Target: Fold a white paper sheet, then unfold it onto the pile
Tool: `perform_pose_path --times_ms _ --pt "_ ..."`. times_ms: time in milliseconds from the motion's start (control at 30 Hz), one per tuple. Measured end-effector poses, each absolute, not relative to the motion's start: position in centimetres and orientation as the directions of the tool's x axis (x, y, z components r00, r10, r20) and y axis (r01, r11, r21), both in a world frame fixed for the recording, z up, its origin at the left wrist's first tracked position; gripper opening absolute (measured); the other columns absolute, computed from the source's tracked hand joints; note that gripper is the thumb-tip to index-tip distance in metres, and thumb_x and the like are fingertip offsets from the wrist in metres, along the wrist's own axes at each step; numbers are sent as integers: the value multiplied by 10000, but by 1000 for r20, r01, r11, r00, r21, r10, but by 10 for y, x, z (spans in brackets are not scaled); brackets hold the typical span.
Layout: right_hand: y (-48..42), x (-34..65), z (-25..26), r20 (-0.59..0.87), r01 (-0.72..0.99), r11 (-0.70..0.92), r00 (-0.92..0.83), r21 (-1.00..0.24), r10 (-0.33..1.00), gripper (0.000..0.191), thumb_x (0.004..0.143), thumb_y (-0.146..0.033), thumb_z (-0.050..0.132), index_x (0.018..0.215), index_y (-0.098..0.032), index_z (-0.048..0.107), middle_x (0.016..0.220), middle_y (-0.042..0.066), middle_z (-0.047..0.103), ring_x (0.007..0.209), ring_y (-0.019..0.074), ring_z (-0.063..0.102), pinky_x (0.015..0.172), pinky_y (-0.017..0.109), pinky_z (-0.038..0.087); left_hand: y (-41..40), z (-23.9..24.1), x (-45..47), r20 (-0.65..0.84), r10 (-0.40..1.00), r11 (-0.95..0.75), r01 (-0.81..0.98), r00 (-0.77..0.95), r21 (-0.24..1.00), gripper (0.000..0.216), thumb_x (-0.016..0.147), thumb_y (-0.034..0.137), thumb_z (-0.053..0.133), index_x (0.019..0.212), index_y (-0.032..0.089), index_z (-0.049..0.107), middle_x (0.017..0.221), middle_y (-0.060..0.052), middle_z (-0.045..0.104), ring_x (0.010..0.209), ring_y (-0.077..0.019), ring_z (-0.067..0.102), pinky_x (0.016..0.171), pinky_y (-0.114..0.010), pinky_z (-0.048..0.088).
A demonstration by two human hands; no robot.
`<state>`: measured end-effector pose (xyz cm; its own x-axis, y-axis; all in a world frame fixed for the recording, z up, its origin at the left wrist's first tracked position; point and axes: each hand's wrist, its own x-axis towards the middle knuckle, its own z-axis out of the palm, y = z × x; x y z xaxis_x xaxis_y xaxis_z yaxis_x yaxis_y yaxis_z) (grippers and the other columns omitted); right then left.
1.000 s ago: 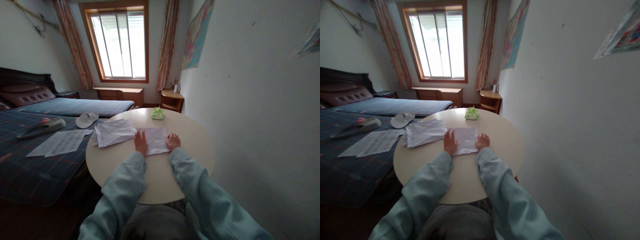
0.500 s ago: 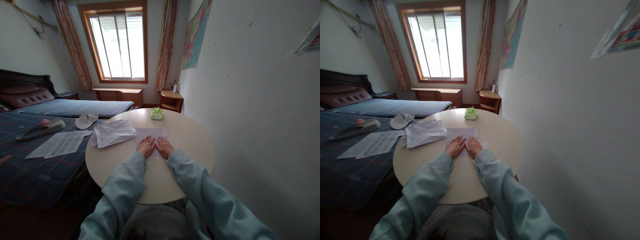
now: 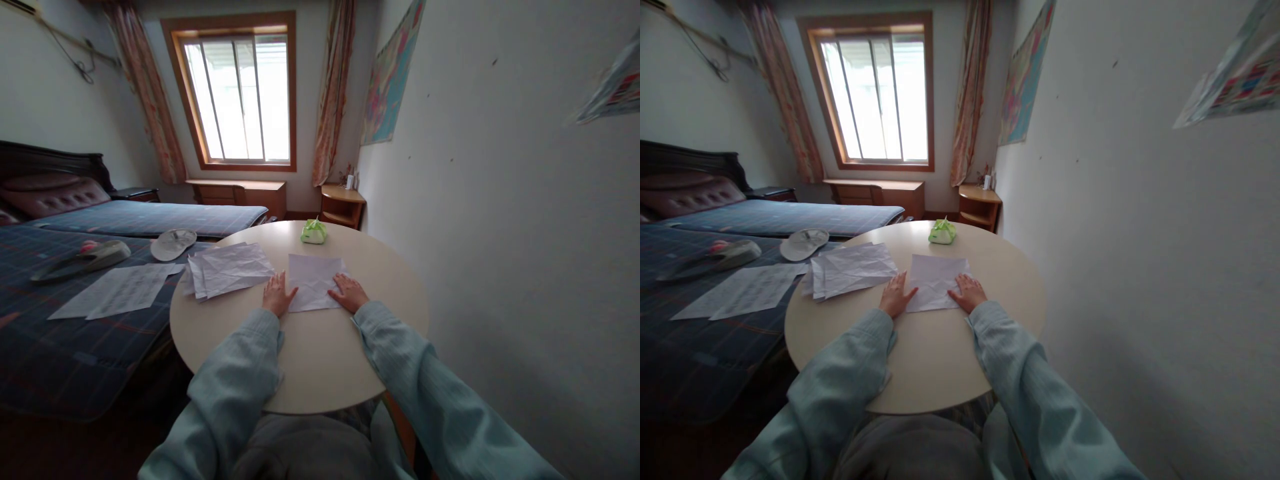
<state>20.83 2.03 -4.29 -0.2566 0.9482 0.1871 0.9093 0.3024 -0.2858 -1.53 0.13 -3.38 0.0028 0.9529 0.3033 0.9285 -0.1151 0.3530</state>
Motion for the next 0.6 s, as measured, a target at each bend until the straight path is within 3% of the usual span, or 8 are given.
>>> perform_pose_path --times_ms 67,167,267,367,500,600 --pt "22 214 -44 223 883 352 -293 -310 930 478 783 -389 486 1197 -155 446 1320 111 380 1243 233 295 1022 425 208 1 -31 -12 333 943 -174 889 26 423 630 760 354 503 1306 133 280 1235 -152 474 1152 -234 419 939 -363 326" --pt "26 218 -44 313 803 413 -297 -429 902 441 757 -370 516 1129 -135 491 1229 123 482 1168 209 408 991 375 287 3 -30 -8 308 950 -230 787 53 573 584 753 222 492 1305 201 302 946 -48 637 877 -162 582 809 -286 422" --pt "29 220 -40 422 688 391 -134 -611 896 380 771 -382 468 1066 -148 514 1128 107 557 1062 185 503 934 341 358 7 -29 -6 281 960 -205 647 -15 735 443 739 109 433 1158 230 509 763 11 655 706 -124 602 718 -249 459" --pt "32 224 -35 469 566 327 123 -757 874 353 771 -399 424 1003 -153 523 1063 101 587 1007 184 531 898 343 382 8 -25 -7 295 935 -156 521 -195 839 380 718 60 417 1024 177 607 859 -29 670 790 -148 612 740 -263 474" --pt "34 230 -32 410 433 219 418 -874 811 314 740 -363 397 929 -149 528 972 98 611 910 180 556 839 328 409 -1 -10 -12 551 708 -283 538 -441 794 429 797 99 327 1197 166 468 1173 -66 551 1052 -154 524 880 -263 423" --pt "34 232 -30 380 385 189 515 -903 768 284 714 -355 399 878 -166 533 923 77 617 866 173 556 805 313 418 -11 -3 -10 766 596 -490 648 -239 583 467 837 122 263 1296 191 319 1261 -47 475 1147 -122 440 953 -254 367"
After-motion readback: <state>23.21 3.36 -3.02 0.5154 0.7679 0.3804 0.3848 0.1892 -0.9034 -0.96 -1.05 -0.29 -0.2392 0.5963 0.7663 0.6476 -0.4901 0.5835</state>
